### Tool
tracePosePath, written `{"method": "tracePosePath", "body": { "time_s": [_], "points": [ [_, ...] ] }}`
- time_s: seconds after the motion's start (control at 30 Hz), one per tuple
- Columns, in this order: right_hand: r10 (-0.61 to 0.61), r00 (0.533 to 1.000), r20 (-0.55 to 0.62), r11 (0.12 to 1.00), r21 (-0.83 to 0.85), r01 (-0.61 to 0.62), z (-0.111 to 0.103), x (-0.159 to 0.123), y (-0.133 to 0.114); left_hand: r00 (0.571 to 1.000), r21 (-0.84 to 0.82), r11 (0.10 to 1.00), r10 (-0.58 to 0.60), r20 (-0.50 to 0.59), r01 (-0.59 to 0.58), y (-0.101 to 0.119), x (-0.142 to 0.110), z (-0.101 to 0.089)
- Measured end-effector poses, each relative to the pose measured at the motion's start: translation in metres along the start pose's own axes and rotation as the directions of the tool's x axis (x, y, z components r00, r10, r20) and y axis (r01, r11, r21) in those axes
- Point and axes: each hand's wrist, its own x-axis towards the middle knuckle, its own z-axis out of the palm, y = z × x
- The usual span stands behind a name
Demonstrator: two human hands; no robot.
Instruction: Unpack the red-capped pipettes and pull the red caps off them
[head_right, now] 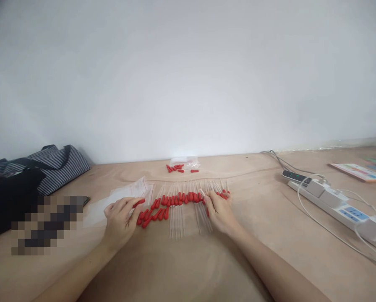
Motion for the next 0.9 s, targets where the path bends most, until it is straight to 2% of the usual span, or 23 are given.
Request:
{"method": "tracePosePath", "body": {
  "time_s": [0.13, 0.33, 0.5, 0.67, 0.9],
  "points": [
    [0.191, 0.981, -0.032, 0.98, 0.054, -0.189, 0.005, 0.0, -0.003, 0.972, -0.06, 0.974, -0.211, 0.107, 0.218, -0.011, -0.001, 0.006],
    [0.269, 0.961, -0.056, 0.963, 0.035, -0.267, 0.005, -0.002, -0.005, 0.896, -0.138, 0.898, -0.384, 0.224, 0.419, -0.028, 0.002, 0.006],
    [0.267, 0.962, -0.048, 0.961, -0.063, -0.27, 0.01, -0.002, -0.004, 0.86, -0.186, 0.857, -0.419, 0.292, 0.481, -0.028, 0.003, 0.004],
    [0.227, 0.97, -0.09, 0.956, -0.172, -0.239, 0.016, -0.001, -0.004, 0.847, -0.238, 0.828, -0.428, 0.315, 0.507, -0.027, 0.003, 0.006],
    [0.214, 0.972, -0.098, 0.947, -0.222, -0.231, 0.015, -0.001, 0.0, 0.84, -0.24, 0.818, -0.447, 0.307, 0.523, -0.027, 0.005, 0.005]
  ]
}}
